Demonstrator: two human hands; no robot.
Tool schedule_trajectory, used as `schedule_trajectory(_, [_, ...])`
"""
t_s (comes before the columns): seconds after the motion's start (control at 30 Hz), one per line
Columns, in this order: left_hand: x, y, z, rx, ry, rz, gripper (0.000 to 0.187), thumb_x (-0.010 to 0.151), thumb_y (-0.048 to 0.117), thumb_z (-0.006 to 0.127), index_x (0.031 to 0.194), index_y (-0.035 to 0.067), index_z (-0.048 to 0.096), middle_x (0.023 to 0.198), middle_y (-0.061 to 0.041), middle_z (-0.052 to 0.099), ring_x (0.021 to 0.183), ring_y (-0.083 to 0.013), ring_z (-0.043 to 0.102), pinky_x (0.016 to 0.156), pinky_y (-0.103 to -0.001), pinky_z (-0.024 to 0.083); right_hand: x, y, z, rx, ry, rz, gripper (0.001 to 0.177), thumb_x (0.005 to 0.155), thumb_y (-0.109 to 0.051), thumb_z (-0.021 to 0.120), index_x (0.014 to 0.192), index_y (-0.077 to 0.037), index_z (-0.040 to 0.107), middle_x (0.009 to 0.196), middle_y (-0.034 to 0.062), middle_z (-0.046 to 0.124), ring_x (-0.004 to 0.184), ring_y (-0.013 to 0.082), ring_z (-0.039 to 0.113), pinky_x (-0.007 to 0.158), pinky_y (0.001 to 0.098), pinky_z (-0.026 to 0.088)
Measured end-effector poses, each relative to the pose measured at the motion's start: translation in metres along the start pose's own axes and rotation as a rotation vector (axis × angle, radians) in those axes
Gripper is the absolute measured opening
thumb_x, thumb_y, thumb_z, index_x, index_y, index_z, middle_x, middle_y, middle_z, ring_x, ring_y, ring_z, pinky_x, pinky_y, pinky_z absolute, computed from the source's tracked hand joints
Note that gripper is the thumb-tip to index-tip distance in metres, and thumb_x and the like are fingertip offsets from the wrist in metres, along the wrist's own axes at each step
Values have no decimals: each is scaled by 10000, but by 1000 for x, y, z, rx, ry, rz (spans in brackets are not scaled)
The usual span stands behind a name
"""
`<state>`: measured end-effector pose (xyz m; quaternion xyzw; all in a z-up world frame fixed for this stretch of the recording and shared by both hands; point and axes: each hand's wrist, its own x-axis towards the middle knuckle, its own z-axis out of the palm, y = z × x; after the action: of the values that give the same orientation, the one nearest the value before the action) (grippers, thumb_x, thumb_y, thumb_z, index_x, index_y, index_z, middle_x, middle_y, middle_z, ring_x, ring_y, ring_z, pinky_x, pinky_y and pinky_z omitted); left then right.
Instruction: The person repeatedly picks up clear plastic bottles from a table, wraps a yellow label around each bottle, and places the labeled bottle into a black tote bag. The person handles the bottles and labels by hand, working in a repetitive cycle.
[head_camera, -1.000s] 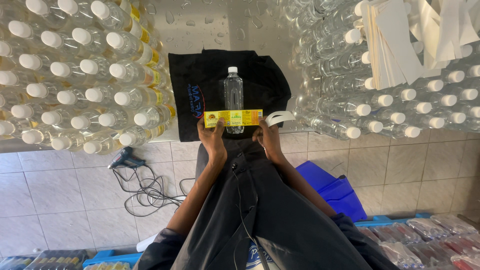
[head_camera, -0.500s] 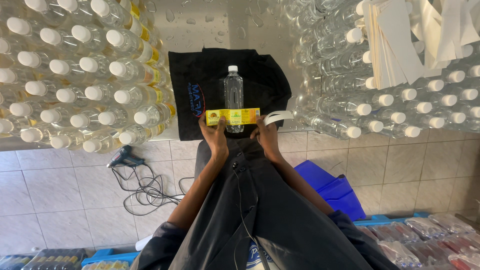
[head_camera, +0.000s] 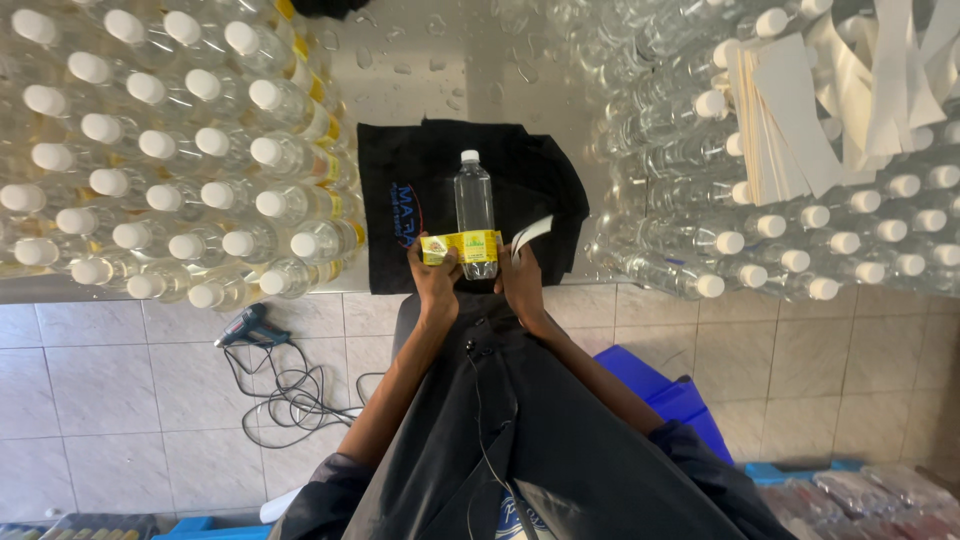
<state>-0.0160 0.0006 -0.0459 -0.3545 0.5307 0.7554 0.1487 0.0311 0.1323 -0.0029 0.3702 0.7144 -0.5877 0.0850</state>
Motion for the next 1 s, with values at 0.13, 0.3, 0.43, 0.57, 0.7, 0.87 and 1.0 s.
schedule_trajectory(0.13, [26, -28, -6, -59, 46, -28, 842, 970, -25, 830, 1653, 226, 407, 1261, -192, 599, 1057, -314, 674, 836, -506, 665, 4, 6, 11, 135, -39, 96, 307, 1186, -332, 538, 1233, -44, 631, 547, 36, 625, 412, 127, 577, 440, 222, 399])
schedule_trajectory(0.3, [45, -43, 3, -105, 146, -19, 820, 939, -25, 820, 1628, 192, 430, 1320, -174, 588, 1109, -333, 671, 850, -524, 649, 31, 35, 15, 202, 11, 175, 353, 1111, -320, 641, 1318, -37, 672, 805, 110, 620, 549, 161, 644, 467, 213, 551])
schedule_trajectory(0.43, [47, -44, 9, -152, 171, -10, 842, 918, -35, 842, 1624, 167, 431, 1286, -201, 624, 1054, -346, 688, 783, -540, 668, 26, 11, -7, 33, 31, -106, 478, 1075, -449, 735, 1367, -71, 733, 977, 130, 724, 710, 183, 700, 590, 315, 543])
schedule_trajectory(0.57, [40, -29, 14, -146, 192, 108, 829, 844, -64, 880, 1560, 122, 507, 1176, -182, 663, 997, -304, 692, 762, -407, 646, 36, 16, -4, 32, -170, 0, 552, 1097, -606, 639, 1214, -78, 752, 582, 116, 618, 425, 172, 511, 388, 285, 326])
schedule_trajectory(0.7, [-3, 9, 26, -11, 180, 134, 775, 735, -48, 780, 1439, 205, 578, 1238, -103, 716, 1005, -209, 741, 784, -335, 654, 12, -40, -7, 156, -312, 136, 387, 1065, -438, 707, 1031, -53, 688, 549, 17, 414, 394, 95, 418, 344, 230, 184])
schedule_trajectory(0.87, [-37, 43, 21, 121, 184, -6, 716, 814, 131, 825, 1460, 254, 543, 1212, -68, 761, 975, -168, 760, 795, -308, 613, 24, -35, -6, 141, -435, 108, 354, 1030, -392, 733, 954, -53, 663, 592, 34, 484, 395, 110, 412, 349, 239, 170])
schedule_trajectory(1.0, [-54, 47, 22, 21, 100, 44, 760, 852, 108, 815, 1536, 187, 491, 1277, -113, 724, 1063, -204, 765, 812, -307, 638, 11, -42, -18, 54, -463, 8, 399, 1056, -410, 673, 906, -40, 671, 563, 47, 469, 428, 117, 392, 399, 265, 199])
